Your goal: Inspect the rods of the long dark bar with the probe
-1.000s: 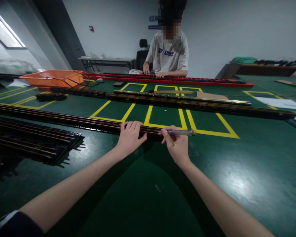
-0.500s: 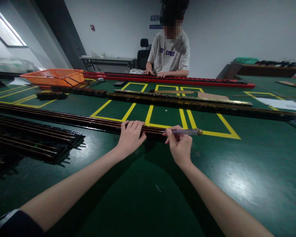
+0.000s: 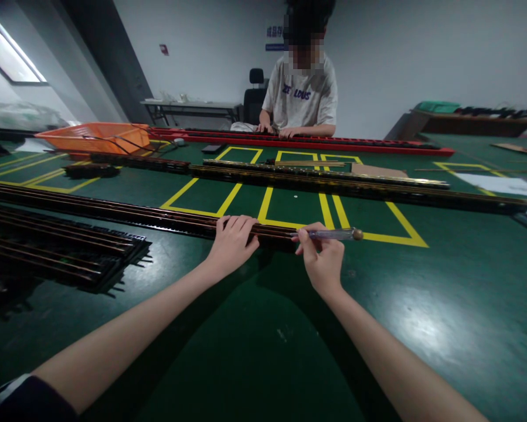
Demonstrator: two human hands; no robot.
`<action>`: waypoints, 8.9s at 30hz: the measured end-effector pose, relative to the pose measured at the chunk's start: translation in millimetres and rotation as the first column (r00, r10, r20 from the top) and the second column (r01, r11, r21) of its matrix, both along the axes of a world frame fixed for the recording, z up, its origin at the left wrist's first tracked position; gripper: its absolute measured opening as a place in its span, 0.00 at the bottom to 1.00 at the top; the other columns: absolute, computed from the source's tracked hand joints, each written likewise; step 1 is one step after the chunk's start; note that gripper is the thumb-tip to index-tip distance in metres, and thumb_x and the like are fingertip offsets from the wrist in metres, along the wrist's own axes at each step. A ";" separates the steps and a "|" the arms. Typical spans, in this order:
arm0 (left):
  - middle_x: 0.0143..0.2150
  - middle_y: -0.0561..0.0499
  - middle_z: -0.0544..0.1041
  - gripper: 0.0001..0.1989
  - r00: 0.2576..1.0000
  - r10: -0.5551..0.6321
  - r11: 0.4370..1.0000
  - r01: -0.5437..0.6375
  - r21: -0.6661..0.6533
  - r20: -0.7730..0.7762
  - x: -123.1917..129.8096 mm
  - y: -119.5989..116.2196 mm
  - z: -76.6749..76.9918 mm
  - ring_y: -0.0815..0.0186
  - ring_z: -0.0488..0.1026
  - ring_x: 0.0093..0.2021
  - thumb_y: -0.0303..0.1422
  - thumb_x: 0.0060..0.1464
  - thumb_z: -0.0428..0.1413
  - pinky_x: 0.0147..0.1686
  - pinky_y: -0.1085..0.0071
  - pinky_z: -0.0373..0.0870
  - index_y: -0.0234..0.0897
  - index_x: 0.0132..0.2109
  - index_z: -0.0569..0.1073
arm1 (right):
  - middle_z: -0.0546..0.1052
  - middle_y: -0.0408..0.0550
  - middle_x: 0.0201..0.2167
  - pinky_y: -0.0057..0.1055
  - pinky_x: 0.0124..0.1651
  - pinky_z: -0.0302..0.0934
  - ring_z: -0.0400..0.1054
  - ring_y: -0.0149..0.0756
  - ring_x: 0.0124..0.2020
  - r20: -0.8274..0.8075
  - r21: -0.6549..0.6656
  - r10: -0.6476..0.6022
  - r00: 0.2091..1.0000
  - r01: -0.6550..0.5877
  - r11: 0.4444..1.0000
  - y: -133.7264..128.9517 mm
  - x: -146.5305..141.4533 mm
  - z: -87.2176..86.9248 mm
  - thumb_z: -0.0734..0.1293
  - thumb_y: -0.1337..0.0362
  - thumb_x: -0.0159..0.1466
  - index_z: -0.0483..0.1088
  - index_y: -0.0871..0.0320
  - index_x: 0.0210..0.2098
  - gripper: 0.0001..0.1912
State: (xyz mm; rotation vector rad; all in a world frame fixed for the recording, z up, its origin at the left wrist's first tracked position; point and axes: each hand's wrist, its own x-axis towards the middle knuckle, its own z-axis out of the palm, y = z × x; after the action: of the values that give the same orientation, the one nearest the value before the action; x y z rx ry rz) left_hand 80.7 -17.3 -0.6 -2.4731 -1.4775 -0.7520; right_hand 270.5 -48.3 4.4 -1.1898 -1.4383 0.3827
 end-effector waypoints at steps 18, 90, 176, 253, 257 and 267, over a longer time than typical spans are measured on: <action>0.50 0.45 0.73 0.15 1.000 -0.002 1.000 0.003 0.009 -0.029 3.2 -4.5 4.3 0.59 0.67 0.50 0.30 0.60 0.44 0.55 0.55 0.54 0.33 0.51 0.68 | 0.74 0.45 0.22 0.25 0.18 0.59 0.65 0.27 0.17 -0.039 -0.055 -0.053 0.998 0.051 0.997 -2.3 -3.8 6.1 0.63 0.61 0.61 0.66 0.59 0.28 0.08; 0.47 0.45 0.74 0.15 0.999 0.015 0.999 -0.014 -0.034 0.029 -0.6 0.7 2.0 0.55 0.66 0.48 0.33 0.54 0.50 0.51 0.55 0.57 0.35 0.48 0.70 | 0.76 0.54 0.38 0.41 0.45 0.58 0.68 0.45 0.42 0.732 0.085 -0.010 0.681 -0.077 0.993 14.0 -43.0 0.7 0.59 0.69 0.61 0.64 0.58 0.36 0.04; 0.56 0.43 0.69 0.22 0.994 0.039 0.999 -0.036 -0.034 0.104 -3.1 0.3 -4.5 0.57 0.59 0.60 0.30 0.55 0.46 0.62 0.53 0.46 0.31 0.57 0.64 | 0.73 0.60 0.40 0.47 0.53 0.56 0.64 0.51 0.51 0.685 0.260 -0.305 0.662 0.169 0.951 20.1 -37.6 -10.5 0.57 0.77 0.50 0.60 0.61 0.38 0.16; 0.53 0.46 0.69 0.17 0.995 0.032 0.991 -0.019 -0.136 0.094 -3.4 7.8 -2.9 0.56 0.60 0.56 0.31 0.56 0.46 0.59 0.51 0.50 0.38 0.52 0.67 | 0.70 0.51 0.27 0.37 0.39 0.54 0.63 0.44 0.32 0.753 0.147 -0.242 0.612 0.202 0.968 13.7 -34.7 -3.9 0.60 0.65 0.60 0.56 0.55 0.29 0.06; 0.53 0.47 0.68 0.17 0.996 0.003 0.988 0.010 -0.153 0.086 -4.4 7.4 -2.1 0.55 0.59 0.55 0.31 0.55 0.46 0.58 0.51 0.51 0.39 0.51 0.66 | 0.69 0.50 0.27 0.36 0.38 0.52 0.62 0.44 0.32 0.736 0.141 -0.236 0.635 0.197 0.970 12.4 -33.5 -3.6 0.62 0.64 0.58 0.54 0.55 0.29 0.08; 0.55 0.44 0.67 0.20 0.995 -0.069 0.987 0.078 -0.138 0.068 -5.6 5.0 -1.6 0.57 0.59 0.56 0.31 0.56 0.46 0.58 0.55 0.52 0.34 0.56 0.63 | 0.68 0.50 0.26 0.36 0.39 0.51 0.60 0.42 0.31 0.726 0.120 -0.270 0.633 0.271 0.955 9.2 -32.0 -2.9 0.61 0.65 0.56 0.53 0.56 0.29 0.08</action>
State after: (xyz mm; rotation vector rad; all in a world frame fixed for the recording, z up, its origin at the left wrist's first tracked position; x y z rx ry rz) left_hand 75.1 -12.3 -2.1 -2.6440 -1.5172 -0.7711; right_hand 238.5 -39.1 1.4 -1.6391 -1.8898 -0.3797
